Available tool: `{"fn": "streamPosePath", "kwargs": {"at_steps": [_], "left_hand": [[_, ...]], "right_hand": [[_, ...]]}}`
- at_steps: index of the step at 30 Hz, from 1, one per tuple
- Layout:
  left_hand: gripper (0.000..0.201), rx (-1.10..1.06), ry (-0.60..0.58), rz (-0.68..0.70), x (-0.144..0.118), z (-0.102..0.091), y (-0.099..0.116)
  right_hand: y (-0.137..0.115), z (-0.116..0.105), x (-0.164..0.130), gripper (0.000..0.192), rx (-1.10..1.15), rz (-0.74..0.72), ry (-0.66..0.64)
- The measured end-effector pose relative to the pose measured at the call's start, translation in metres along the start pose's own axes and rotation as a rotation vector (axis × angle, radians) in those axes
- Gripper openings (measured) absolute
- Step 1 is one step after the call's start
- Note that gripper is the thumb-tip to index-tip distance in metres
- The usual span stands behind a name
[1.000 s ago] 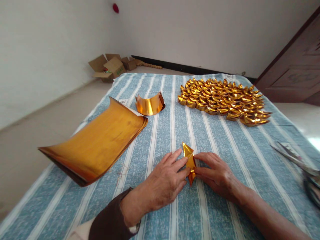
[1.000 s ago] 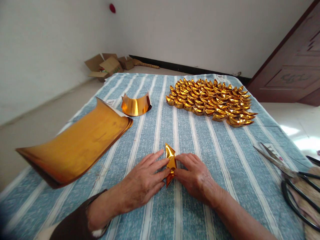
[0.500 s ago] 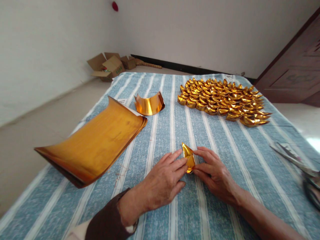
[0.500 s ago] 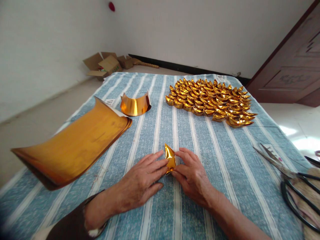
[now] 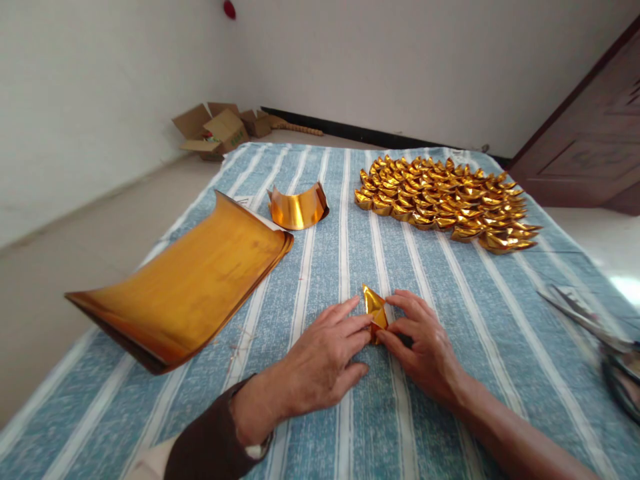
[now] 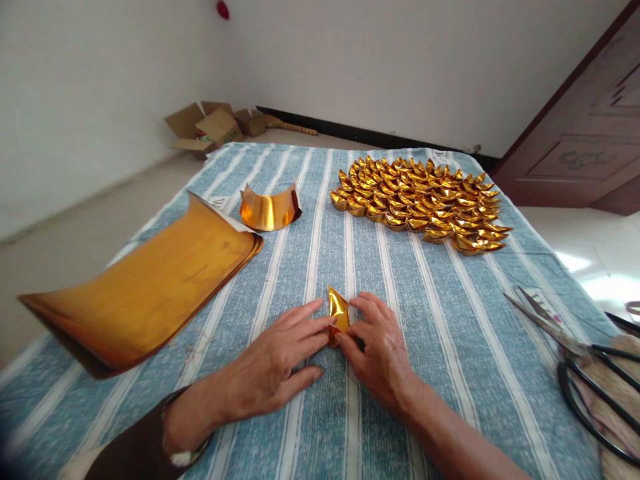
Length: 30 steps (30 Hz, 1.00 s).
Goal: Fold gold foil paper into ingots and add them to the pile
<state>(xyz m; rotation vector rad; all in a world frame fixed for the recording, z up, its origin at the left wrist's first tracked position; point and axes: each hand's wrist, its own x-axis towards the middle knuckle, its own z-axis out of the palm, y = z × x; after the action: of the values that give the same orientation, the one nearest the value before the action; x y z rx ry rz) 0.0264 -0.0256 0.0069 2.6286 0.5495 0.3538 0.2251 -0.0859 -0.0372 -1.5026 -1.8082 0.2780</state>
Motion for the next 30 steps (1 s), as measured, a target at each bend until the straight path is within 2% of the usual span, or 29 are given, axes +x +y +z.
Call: {"fn": "streamPosePath", "kwargs": {"at_steps": [5,11,22,30], "left_hand": [[0.025,-0.024,0.008,0.046,0.0008,-0.002,-0.0035],[0.036,-0.051,-0.014,0.014,-0.0006,-0.0045,-0.0033],[0.037,-0.138,-0.036,0.036,0.0034,-0.0084,-0.0084],[0.034,-0.111,-0.059,0.027,0.0051,-0.0056,-0.0085]], "right_hand": [[-0.002,0.0018,-0.0004,0.022,-0.003,0.026,0.023],[-0.0019,0.0044,-0.0009,0.02,0.004,0.04,0.05],[-0.0017,0.0032,0.0,0.017,-0.053,0.05,0.03],[-0.002,0.0032,0.0015,0.017,-0.065,0.039,0.03]]}}
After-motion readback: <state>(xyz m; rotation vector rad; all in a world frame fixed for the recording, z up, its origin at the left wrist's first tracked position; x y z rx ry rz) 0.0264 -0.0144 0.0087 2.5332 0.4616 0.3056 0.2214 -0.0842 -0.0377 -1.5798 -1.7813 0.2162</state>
